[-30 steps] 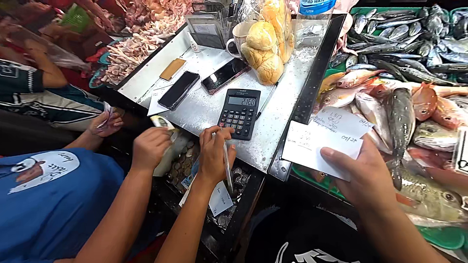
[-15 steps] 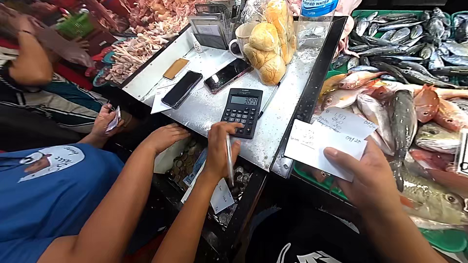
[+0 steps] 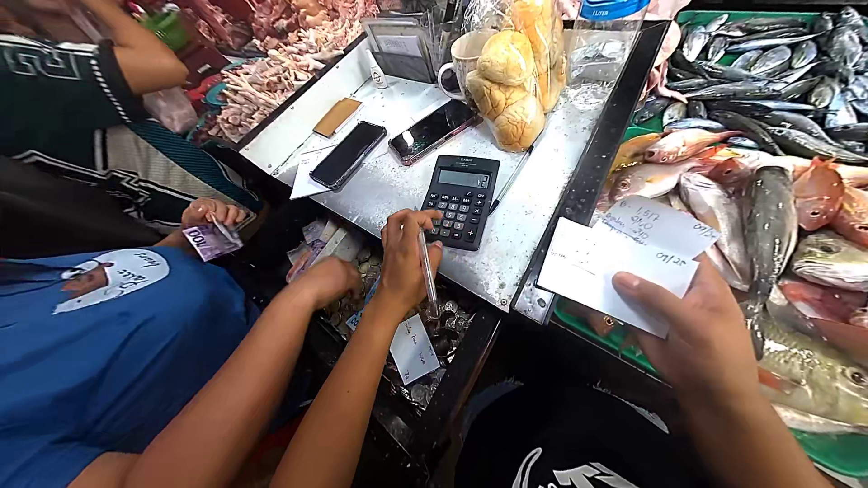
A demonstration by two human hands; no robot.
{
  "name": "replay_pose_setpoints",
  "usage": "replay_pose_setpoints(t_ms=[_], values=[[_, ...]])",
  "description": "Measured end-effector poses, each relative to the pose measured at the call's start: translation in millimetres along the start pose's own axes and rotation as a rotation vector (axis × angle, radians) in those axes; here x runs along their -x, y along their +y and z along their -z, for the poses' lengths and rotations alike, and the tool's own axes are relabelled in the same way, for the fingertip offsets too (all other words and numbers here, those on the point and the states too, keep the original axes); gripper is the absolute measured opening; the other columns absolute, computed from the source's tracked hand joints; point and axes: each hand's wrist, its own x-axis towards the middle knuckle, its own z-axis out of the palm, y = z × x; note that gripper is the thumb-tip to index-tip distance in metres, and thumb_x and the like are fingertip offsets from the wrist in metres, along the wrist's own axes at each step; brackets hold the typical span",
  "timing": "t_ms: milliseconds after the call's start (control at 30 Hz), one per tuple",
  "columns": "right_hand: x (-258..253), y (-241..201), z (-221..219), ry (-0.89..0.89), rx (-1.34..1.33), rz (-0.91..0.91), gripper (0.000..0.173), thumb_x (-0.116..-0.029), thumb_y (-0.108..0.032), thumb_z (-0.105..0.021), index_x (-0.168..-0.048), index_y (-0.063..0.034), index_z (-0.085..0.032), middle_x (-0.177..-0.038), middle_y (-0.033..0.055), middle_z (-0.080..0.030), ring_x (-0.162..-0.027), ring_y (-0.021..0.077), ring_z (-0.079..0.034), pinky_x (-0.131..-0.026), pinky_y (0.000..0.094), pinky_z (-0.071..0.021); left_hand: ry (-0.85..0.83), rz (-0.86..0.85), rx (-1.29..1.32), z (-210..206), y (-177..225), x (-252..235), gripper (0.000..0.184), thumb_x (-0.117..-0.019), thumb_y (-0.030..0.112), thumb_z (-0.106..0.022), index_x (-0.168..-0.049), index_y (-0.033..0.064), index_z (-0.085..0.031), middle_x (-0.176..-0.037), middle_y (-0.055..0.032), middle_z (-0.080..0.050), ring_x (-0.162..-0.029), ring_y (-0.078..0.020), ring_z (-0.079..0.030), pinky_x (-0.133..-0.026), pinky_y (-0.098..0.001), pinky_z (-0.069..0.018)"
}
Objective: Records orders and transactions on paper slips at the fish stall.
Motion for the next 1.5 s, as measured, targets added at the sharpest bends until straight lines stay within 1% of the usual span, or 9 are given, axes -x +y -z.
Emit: replay_pose_setpoints(t_ms=[400,700,867,967,1033,1100,1167,1267,1500], values=[[0,0,0,-0.01,-0.006,-0.005,0.047,-0.0821,0.011,-0.057,-0.123,-0.0077,-0.044,-0.099,-0.0038,-0.073,-0.087,0.0072,-0.074,-0.077,0.0244,-0.0644,0.034,0.005,-0.065,6,0,23,0.019,-0.0901,0.018,-0.056,-0.103,0.0047,-0.054,-0.117,-0.0103,-0.069,-0.12,-0.0299,-0.056,-0.106,-0.0499,-0.0361],[2,0,-2,-0.022,-0.011,0.005,0.047,-0.0824,0.012,-0.058,-0.123,-0.0076,-0.044,-0.1,-0.0042,-0.073,-0.087,0.0069,-0.074,-0.078,0.0244,-0.0643,0.024,-0.18,-0.032,0,18,10,0.029,-0.1045,0.034,-0.045,-0.098,0.0092,-0.059,-0.112,-0.0072,-0.071,-0.119,-0.0253,-0.057,-0.109,-0.0439,-0.0358],[6,-1,-1,-0.022,-0.034,0.004,0.047,-0.083,0.012,-0.059,-0.124,-0.0072,-0.044,-0.1,-0.0033,-0.073,-0.087,0.0077,-0.074,-0.077,0.0247,-0.0645,0.423,-0.204,0.384,25,57,-10,0.046,-0.1075,0.057,-0.029,-0.087,0.0261,-0.057,-0.077,0.014,-0.062,-0.084,0.0002,-0.061,-0.09,-0.0242,-0.0473],[8,-3,-2,-0.019,-0.047,0.0,0.047,-0.0833,0.013,-0.058,-0.123,-0.007,-0.044,-0.1,-0.0029,-0.074,-0.087,0.008,-0.075,-0.078,0.0253,-0.0646,0.386,-0.021,0.759,34,109,-20,0.059,-0.0994,0.071,-0.027,-0.111,0.0317,-0.07,-0.088,0.0189,-0.065,-0.076,0.0031,-0.059,-0.073,-0.0172,-0.0493],[7,-4,-4,-0.018,-0.04,0.001,0.046,-0.0841,0.013,-0.057,-0.123,-0.0068,-0.044,-0.1,-0.0029,-0.073,-0.087,0.0077,-0.074,-0.078,0.0251,-0.0645,0.258,0.04,0.863,28,136,-24,0.038,-0.1026,0.063,-0.037,-0.112,0.0337,-0.058,-0.086,0.0192,-0.062,-0.074,0.0046,-0.059,-0.07,-0.0161,-0.0502],[7,-4,-7,-0.02,-0.033,0.0,0.044,-0.085,0.012,-0.057,-0.123,-0.0069,-0.045,-0.099,-0.0027,-0.073,-0.086,0.0076,-0.074,-0.078,0.0245,-0.0641,0.126,0.056,0.959,12,152,-31,0.021,-0.1064,0.037,-0.051,-0.092,0.0233,-0.054,-0.071,0.011,-0.056,-0.061,0.0012,-0.057,-0.059,-0.0163,-0.0524],[7,-4,-10,-0.026,-0.046,0.002,0.043,-0.0856,0.013,-0.057,-0.122,-0.0071,-0.045,-0.099,-0.0022,-0.073,-0.085,0.0077,-0.074,-0.077,0.0246,-0.0641,0.032,0.107,0.945,-4,159,-39,0.028,-0.0976,0.008,-0.062,-0.074,0.0151,-0.049,-0.056,0.0081,-0.05,-0.048,0.0024,-0.051,-0.047,-0.013,-0.0459],[6,-5,-10,-0.053,-0.052,-0.004,0.043,-0.0868,0.012,-0.056,-0.124,-0.0073,-0.046,-0.1,-0.0017,-0.073,-0.086,0.0079,-0.074,-0.078,0.0252,-0.0641,-0.028,0.17,0.819,-16,156,-47,0.036,-0.0852,0.0,-0.076,-0.068,0.013,-0.047,-0.055,0.0062,-0.046,-0.046,0.0013,-0.044,-0.045,-0.0128,-0.0385],[4,-9,-9,-0.046,-0.026,-0.051,0.045,-0.0857,0.013,-0.055,-0.125,-0.008,-0.047,-0.1,-0.0008,-0.073,-0.086,0.008,-0.074,-0.077,0.0253,-0.0643,0.036,0.259,0.666,-23,154,-44,0.039,-0.0825,-0.009,-0.06,-0.062,0.0165,-0.039,-0.052,0.0072,-0.039,-0.044,0.0005,-0.038,-0.042,-0.0132,-0.0335]])
